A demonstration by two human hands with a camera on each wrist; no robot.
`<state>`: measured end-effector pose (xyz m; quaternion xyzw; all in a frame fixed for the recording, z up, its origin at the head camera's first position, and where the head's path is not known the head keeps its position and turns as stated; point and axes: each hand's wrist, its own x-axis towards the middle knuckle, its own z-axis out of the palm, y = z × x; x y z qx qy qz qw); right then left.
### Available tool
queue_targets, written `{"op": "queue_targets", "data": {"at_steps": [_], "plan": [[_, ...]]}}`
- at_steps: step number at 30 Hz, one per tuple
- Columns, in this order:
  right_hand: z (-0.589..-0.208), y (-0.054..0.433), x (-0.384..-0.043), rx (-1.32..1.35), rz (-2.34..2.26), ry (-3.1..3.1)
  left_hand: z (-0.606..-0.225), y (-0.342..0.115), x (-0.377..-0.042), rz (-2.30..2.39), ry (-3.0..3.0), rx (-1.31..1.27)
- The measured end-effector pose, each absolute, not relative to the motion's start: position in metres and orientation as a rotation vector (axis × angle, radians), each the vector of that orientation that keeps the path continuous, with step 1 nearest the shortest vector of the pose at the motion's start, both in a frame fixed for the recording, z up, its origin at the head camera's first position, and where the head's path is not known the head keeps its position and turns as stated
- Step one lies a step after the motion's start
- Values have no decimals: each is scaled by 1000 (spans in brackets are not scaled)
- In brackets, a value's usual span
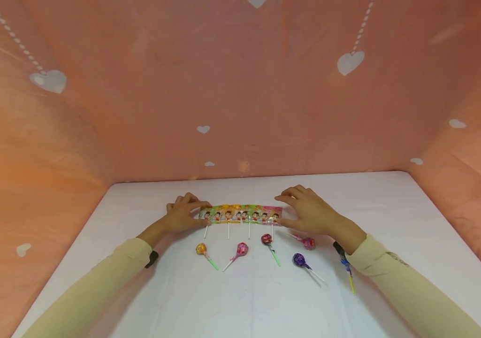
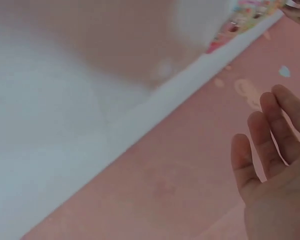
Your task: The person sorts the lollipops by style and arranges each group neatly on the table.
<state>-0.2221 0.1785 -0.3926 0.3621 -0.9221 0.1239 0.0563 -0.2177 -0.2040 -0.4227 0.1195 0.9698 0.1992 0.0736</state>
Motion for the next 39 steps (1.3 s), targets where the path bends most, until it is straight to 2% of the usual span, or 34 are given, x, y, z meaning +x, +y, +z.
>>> {"op": "queue_targets", "data": {"at_steps": [9, 15, 22, 27, 34, 39], "plan": [[-385, 170, -209, 1156, 395, -2717, -416, -204, -218, 679, 2829, 341], [-378, 161, -192, 1098, 457, -2752, -413, -204, -214, 793, 2812, 294], [-365, 145, -161, 909, 705, -2786, -398, -195, -170, 1141, 2837, 188], [-366, 121, -142, 776, 892, -2785, -395, -186, -142, 1216, 2884, 109], [-383, 91, -134, 748, 967, -2874, -400, -174, -118, 1000, 3067, 167], [-398, 80, -138, 773, 926, -2975, -402, -174, -113, 880, 3118, 225]]}}
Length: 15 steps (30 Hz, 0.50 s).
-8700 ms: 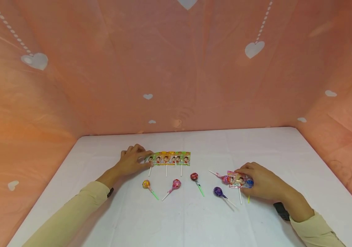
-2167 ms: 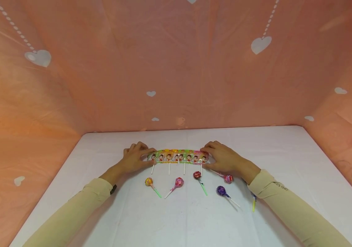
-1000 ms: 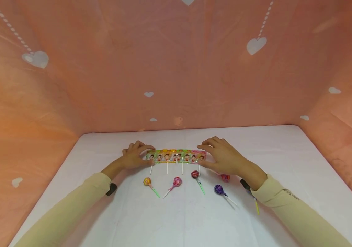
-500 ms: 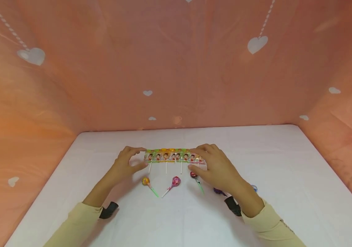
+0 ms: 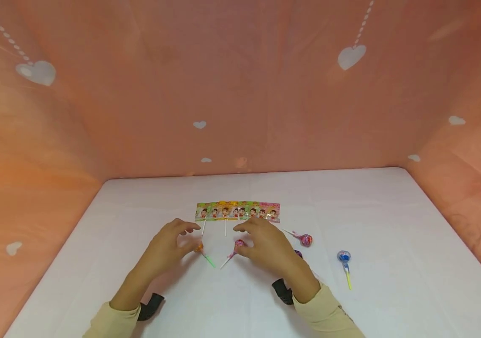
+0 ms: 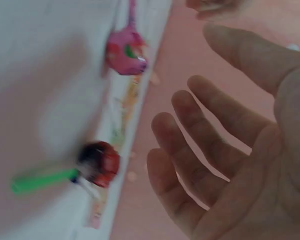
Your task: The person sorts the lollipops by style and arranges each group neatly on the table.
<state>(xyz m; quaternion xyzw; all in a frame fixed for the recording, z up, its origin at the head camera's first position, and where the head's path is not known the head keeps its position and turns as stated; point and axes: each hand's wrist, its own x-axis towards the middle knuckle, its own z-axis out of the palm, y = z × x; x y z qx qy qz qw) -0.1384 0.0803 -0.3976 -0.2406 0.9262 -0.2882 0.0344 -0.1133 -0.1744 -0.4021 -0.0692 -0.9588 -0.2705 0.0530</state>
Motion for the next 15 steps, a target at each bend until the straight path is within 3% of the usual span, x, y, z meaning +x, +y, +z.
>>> {"op": "queue_targets", "data": {"at_steps": [15], "plan": [[-415, 74, -144, -703, -746, 2917, -409, -174, -116, -848, -3026, -226]]}}
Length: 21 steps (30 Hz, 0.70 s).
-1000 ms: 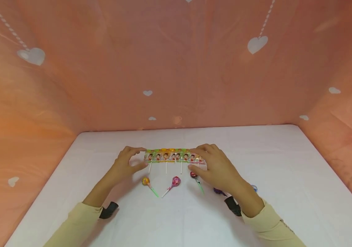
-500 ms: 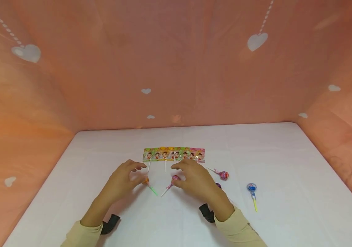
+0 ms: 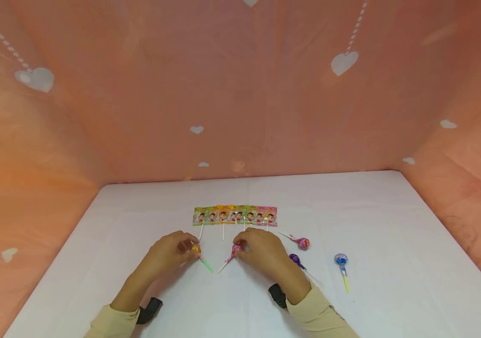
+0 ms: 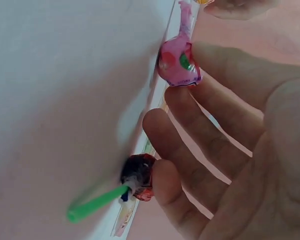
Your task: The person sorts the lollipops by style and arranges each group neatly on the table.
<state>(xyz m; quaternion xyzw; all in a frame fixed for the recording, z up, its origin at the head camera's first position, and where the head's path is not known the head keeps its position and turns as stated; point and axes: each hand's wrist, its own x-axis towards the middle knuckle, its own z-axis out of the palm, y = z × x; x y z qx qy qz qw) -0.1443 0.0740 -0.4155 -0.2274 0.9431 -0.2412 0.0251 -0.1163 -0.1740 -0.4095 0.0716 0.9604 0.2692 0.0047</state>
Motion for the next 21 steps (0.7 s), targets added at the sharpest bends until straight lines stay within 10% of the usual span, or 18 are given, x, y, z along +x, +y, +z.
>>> {"op": "queue_targets", "data": {"at_steps": [21], "plan": [[-417, 74, -143, -736, -706, 2952, -415, -179, -120, 773, 3065, 261]]}}
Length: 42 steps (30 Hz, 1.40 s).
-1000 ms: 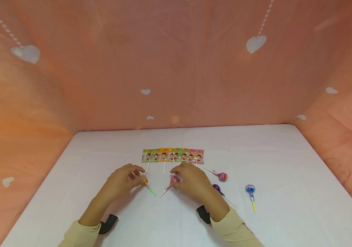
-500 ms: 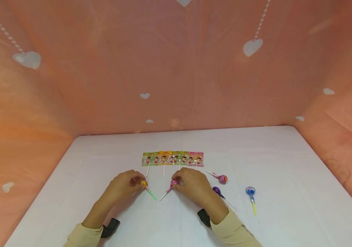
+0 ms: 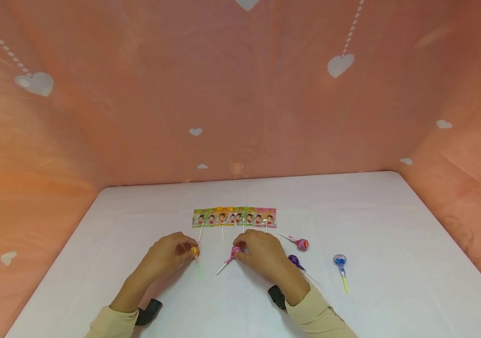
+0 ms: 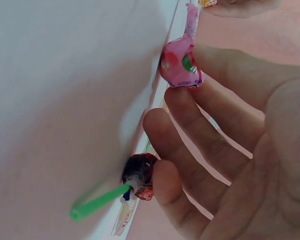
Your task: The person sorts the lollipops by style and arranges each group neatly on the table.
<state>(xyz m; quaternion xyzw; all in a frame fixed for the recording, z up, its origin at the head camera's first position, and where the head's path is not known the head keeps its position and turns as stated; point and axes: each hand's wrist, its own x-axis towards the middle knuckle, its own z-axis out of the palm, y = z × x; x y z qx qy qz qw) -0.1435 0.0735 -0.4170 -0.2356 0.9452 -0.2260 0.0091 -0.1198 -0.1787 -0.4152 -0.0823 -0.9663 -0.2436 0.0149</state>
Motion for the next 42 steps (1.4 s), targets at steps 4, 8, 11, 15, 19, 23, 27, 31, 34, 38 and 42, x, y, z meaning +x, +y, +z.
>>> {"op": "queue_targets", "data": {"at_steps": [4, 8, 11, 15, 19, 23, 27, 31, 34, 38, 42], "plan": [[-417, 74, -143, -742, -702, 2952, -414, -180, -120, -729, -2998, -288], [-418, 72, -143, -752, -709, 2939, -414, -184, -119, -703, -3009, -277], [-419, 70, -143, -760, -711, 2928, -415, -188, -119, -684, -3019, -251], [-421, 69, -142, -766, -705, 2932, -416, -192, -120, -676, -3018, -245], [-422, 69, -141, -776, -698, 2948, -416, -194, -120, -669, -3004, -265], [-422, 70, -141, -783, -698, 2954, -413, -195, -121, -674, -3007, -286], [-422, 71, -142, -780, -696, 2958, -410, -196, -122, -709, -3034, -279], [-421, 72, -143, -775, -695, 2961, -411, -196, -124, -725, -3043, -270], [-420, 72, -143, -779, -700, 2956, -412, -197, -125, -718, -3030, -257], [-419, 72, -143, -783, -701, 2956, -413, -197, -126, -693, -3011, -231], [-418, 73, -144, -779, -694, 2955, -414, -194, -128, -661, -3004, -236]]}}
